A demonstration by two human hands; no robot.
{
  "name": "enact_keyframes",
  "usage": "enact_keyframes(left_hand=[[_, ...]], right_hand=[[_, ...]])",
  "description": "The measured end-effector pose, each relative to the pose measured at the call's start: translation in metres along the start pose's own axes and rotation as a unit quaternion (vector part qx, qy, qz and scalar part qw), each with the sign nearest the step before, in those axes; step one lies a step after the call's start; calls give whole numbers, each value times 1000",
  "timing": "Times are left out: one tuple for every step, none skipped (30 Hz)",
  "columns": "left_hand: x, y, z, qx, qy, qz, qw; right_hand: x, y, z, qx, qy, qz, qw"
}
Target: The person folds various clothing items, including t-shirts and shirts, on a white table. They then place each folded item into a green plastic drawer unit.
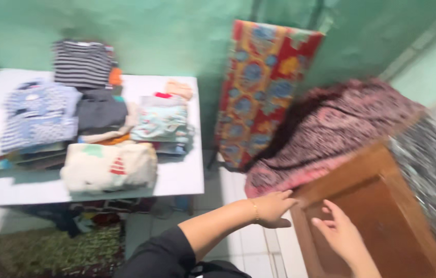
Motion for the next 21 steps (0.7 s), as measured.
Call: enact_keyframes(left_hand=[[27,-20,19,-1,-37,5,999],[50,-37,38,0,-72,11,997],[73,-54,56,1,-107,18,994],[94,-73,71,-28,-111,26,993],[113,-89,86,-58,-115,34,991],[130,-104,100,-86,-118,44,988],[146,-117,114,-99,-139,56,984],[160,-130,126,-113,-158,66,979],[174,-144,136,-127,-177,77,973],[190,-160,143,-149,-192,66,968],[209,-180,147,-171,-208,55,962],[217,-181,156,-187,-227,57,954],[222,-178,167,-231,-240,50,942],[236,-197,176,-279,-246,23,928],[248,-216,185,-327,-250,-5,911],[259,-229,197,-356,-267,-12,895],[272,-247,208,-385,-284,-19,878],[284,-260,218,-411,-298,-25,861],[294,-266,230,-406,-331,-32,851],[307,-280,241,-403,-359,-44,841],[321,-295,254,-399,-387,-56,829]], right_hand=[[26,24,-25,19,-26,-11,999],[52,47,-48,38,-50,-22,998],[77,69,-69,61,-70,-17,996],[101,88,-89,80,-91,-11,993],[123,105,-108,99,-111,-4,989],[146,121,-125,106,-150,-20,983],[168,138,-144,114,-188,-36,975],[189,153,-162,120,-228,-52,965],[208,167,-178,140,-239,-43,960],[226,180,-194,162,-248,-31,955],[243,194,-212,184,-257,-19,949],[256,205,-223,197,-284,-40,938],[270,216,-237,209,-311,-61,925],[293,229,-262,207,-349,-88,910],[313,241,-282,218,-351,-96,906],[328,256,-292,234,-342,-107,904],[341,271,-301,250,-333,-117,902],[350,288,-312,280,-300,-155,899],[361,308,-323,308,-266,-192,893],[374,325,-340,331,-235,-228,885],[392,343,-360,324,-291,-246,866]])
Point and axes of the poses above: each hand's wrist, its own z-axis away from the middle knuckle, its own y-axis out of the palm, x = y × z, the point moved 2 cm from there along -z, towards the middle knuckle, and after that the axes turned 13 degrees about -y, right-handed, at the moved point
